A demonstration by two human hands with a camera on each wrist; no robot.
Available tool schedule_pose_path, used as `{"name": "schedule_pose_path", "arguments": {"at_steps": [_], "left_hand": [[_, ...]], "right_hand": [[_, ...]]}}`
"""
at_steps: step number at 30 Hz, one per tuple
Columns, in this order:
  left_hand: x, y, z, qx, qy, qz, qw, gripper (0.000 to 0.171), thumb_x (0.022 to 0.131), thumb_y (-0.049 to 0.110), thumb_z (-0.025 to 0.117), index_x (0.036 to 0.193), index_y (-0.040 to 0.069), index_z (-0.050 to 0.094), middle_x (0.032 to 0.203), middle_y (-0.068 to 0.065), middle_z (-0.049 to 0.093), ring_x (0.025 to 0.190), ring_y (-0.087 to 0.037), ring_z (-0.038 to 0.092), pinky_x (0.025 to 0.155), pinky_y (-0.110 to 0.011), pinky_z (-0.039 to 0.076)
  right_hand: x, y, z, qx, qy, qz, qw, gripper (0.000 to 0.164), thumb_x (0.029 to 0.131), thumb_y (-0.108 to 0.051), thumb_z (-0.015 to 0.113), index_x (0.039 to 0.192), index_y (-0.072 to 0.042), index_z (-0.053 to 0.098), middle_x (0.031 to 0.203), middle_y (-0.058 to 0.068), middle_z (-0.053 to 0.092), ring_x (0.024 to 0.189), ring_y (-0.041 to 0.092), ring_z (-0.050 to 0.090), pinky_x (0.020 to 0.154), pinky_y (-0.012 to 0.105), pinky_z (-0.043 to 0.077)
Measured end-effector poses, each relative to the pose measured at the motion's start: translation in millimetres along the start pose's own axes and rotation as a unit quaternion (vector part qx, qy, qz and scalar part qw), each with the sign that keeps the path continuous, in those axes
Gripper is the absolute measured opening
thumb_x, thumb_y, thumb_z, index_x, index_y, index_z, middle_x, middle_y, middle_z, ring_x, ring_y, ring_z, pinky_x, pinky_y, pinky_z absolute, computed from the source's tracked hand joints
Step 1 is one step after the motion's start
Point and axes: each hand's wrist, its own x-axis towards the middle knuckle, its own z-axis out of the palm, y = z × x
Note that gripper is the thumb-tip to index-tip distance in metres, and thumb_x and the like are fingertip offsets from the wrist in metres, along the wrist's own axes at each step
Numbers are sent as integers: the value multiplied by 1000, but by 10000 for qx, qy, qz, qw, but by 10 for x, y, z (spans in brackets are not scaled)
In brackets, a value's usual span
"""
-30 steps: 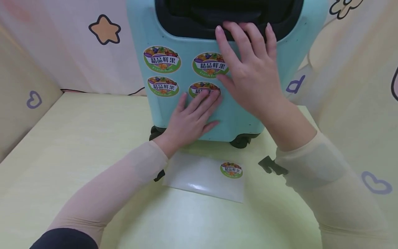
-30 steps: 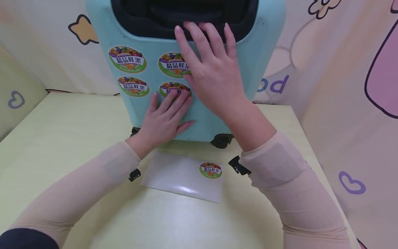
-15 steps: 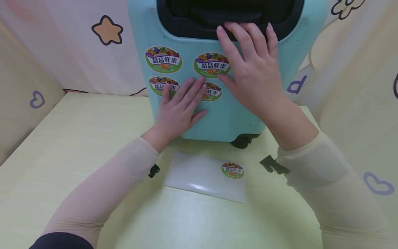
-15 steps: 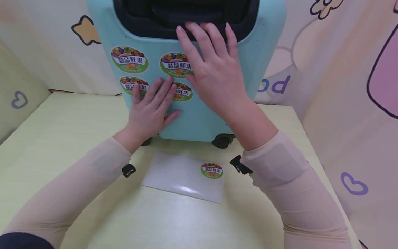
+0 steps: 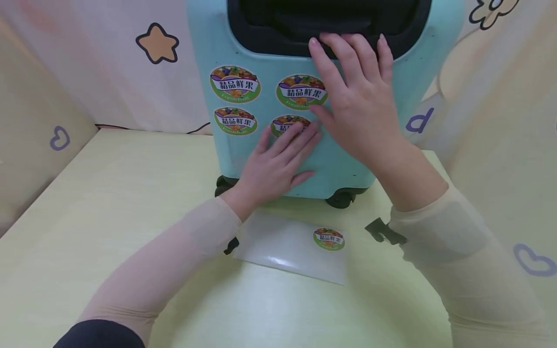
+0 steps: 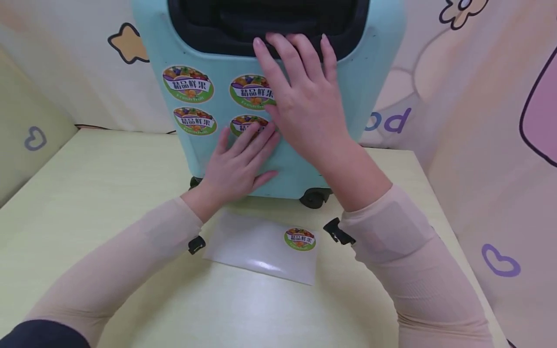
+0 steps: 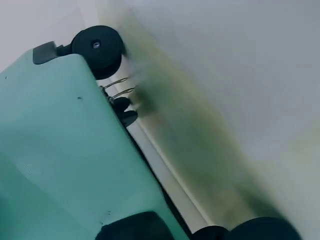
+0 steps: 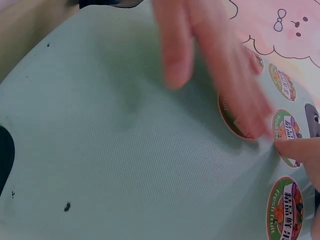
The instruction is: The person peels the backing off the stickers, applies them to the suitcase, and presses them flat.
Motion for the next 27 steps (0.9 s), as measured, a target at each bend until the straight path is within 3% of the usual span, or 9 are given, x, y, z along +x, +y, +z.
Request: {"name": "schedule_pose_path", "arguments": {"at_steps": [4, 8, 14, 21, 27], "left_hand": [[39, 41, 14, 194, -424, -8, 9989, 60, 96, 55, 33, 147, 23, 31, 152, 8, 23, 141, -13, 5, 109, -49, 14], [10, 33, 40, 251, -296, -44, 9992, 57, 96, 54, 36, 145, 25, 34, 154, 7, 11, 141, -12, 0, 109, -49, 15], [-5, 26, 56, 359, -290, 93, 9989, 58, 96, 54, 33, 147, 27, 30, 151, 11, 25, 141, -15, -6, 110, -49, 11], [-11, -92, 11, 298, -59, -71, 9995, 61, 94, 57, 38, 146, 27, 32, 153, 10, -6, 141, -11, -2, 111, -47, 2], [-80, -258, -30, 100, 98, -378, 9992, 73, 93, 57, 40, 150, 21, 14, 154, 8, -5, 141, -12, 3, 111, -44, -4]], "right_hand": [[-7, 14, -3, -48, -70, -8, 10000, 68, 81, -24, 72, 140, -9, 40, 140, 12, 40, 128, 30, 32, 110, 49, 8], [-8, 18, -5, -42, -115, -5, 9999, 68, 82, -24, 72, 140, -9, 40, 140, 13, 40, 128, 30, 31, 110, 49, 8], [-9, 29, -10, -41, -133, -44, 9999, 66, 84, -24, 69, 140, -8, 40, 140, 14, 40, 128, 31, 31, 110, 49, 7], [-19, 50, -22, -157, -216, -162, 9995, 66, 86, -26, 67, 141, -7, 38, 140, 16, 38, 128, 32, 30, 110, 49, 6], [-16, 65, -25, -195, -172, -249, 9994, 65, 87, -28, 66, 142, -7, 37, 140, 16, 38, 128, 33, 30, 111, 48, 6]]}}
